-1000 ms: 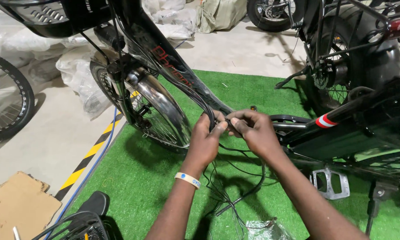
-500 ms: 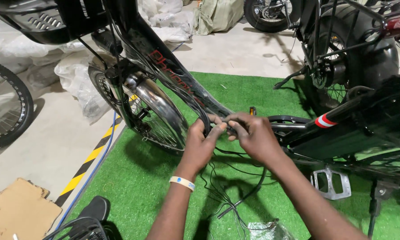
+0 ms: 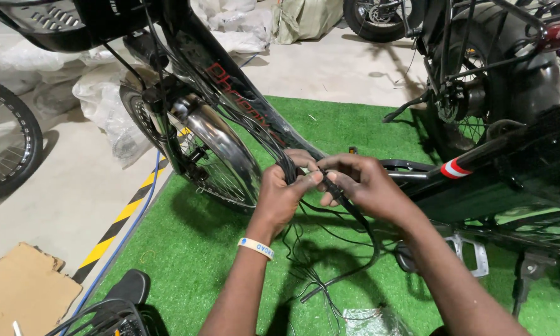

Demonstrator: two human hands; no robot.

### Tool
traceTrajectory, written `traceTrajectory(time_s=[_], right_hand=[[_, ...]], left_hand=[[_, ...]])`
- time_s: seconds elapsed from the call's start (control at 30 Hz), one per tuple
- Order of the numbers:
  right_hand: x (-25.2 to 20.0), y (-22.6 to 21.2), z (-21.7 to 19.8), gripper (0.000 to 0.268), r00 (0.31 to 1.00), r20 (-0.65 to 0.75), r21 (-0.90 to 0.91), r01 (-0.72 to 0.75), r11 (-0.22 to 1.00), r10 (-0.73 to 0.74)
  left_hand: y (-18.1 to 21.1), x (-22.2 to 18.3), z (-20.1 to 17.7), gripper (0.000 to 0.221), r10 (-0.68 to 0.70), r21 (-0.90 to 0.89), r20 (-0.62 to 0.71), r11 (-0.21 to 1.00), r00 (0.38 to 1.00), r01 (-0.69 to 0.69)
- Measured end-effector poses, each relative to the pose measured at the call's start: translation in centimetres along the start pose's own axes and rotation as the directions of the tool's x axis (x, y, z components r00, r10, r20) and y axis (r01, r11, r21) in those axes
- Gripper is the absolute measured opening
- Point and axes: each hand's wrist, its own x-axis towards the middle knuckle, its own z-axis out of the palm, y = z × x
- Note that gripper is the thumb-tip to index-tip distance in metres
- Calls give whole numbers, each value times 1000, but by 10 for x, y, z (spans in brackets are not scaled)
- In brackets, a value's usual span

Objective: Wrapping a spiral cable protector around a bundle of wires on a bicycle frame

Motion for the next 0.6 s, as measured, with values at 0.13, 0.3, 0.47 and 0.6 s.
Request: traceTrajectory(time_s=[0.13, 0.3, 0.47, 0.6], right_hand=[[5, 8, 0, 26, 999, 14, 106, -34, 994, 33], [8, 17, -5, 24, 998, 48, 229, -49, 972, 39], [6, 13, -5, 25, 999, 32, 75, -31, 997, 29], [1, 12, -5, 25, 969, -28, -402, 214, 890, -246]], left_hand=[[3, -2, 0, 13, 16, -62, 79, 998, 997, -11], [8, -5, 0, 12, 8, -100, 126, 995, 992, 5], [-10, 3, -9, 13, 87, 17, 120, 996, 989, -90], [-7, 5, -8, 11, 152, 172, 46, 972, 987, -158]])
